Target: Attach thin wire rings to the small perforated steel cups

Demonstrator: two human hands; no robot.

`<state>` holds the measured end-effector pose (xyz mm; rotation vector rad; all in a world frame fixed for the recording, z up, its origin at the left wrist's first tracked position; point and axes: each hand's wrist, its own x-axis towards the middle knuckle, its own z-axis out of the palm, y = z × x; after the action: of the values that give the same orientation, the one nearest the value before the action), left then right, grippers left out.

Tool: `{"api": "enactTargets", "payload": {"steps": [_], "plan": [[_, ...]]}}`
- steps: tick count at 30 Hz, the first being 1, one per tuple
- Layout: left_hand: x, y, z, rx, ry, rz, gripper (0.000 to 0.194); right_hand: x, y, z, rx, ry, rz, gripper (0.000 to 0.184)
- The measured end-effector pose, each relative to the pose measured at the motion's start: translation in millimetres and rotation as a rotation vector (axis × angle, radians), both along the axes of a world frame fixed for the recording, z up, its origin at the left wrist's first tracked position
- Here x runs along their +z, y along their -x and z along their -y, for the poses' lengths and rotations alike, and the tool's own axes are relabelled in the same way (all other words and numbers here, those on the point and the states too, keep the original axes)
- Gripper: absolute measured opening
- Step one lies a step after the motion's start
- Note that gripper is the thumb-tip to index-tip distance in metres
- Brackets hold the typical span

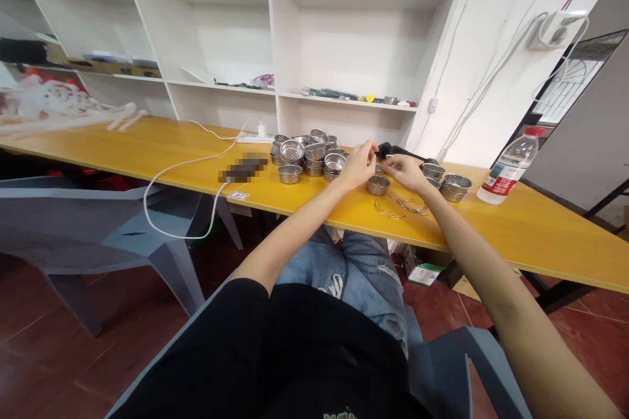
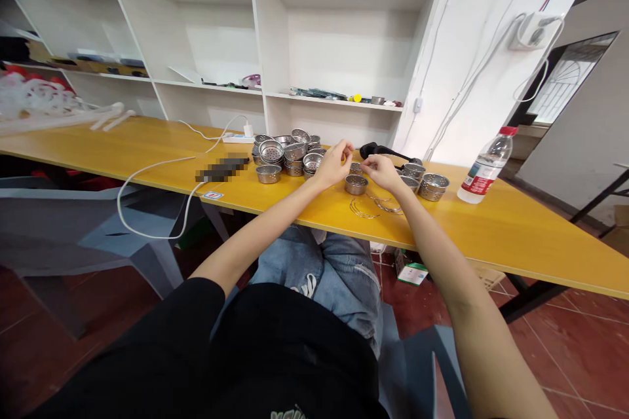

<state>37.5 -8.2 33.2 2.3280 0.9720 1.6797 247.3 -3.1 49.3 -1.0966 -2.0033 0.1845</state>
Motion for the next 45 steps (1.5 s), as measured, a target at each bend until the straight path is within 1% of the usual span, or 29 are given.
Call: {"api": "enactTargets", "payload": {"steps": [2,6,10,16,20,25,30,34,40,45], "plan": [[0.5,1,0,-0.026,0.056,-0.033,0.017,0.1,-2,-2,-0.018,-0.003,0.072,0.022],[-2.0,-2,-3,-0.110,0.175,-0.016,0.013,-1.9,-4,-5,0.018,0.023,0.136,0.018],[-4.9,-5,-3,-0.138,0.215,0.010,0.012,-5.6,-4,-8,0.045,0.024,0.142,0.018],[-5.1,-5,1,-0.174,0.190,-0.008,0.007,-9.4,-5,-10,0.051,0.002,0.148,0.017],[-6.2,-6,2,-0.193,0.182,-0.006,0.011,-8.9,-5,-9,0.041,-0.024,0.189,0.018],[-7.6,-5,2,-0.183,0.169,-0.019,0.015,-7.1,-4,-7,0.031,-0.100,0.279,0.020],[-7.2,-4,5,-0.203,0.179,-0.025,0.019,-7.5,-4,-11,0.064,-0.151,0.352,0.019],[-6.3,-4,6,-0.207,0.184,-0.022,0.023,-8.4,-5,-13,0.057,-0.164,0.381,0.019],[-7.0,-4,6,-0.193,0.200,-0.035,0.023,-8.1,-7,-15,0.049,-0.179,0.421,0.018],[-8.1,-3,1,-0.215,0.237,-0.028,0.026,-7.2,-7,-14,0.056,-0.185,0.451,0.021]]}}
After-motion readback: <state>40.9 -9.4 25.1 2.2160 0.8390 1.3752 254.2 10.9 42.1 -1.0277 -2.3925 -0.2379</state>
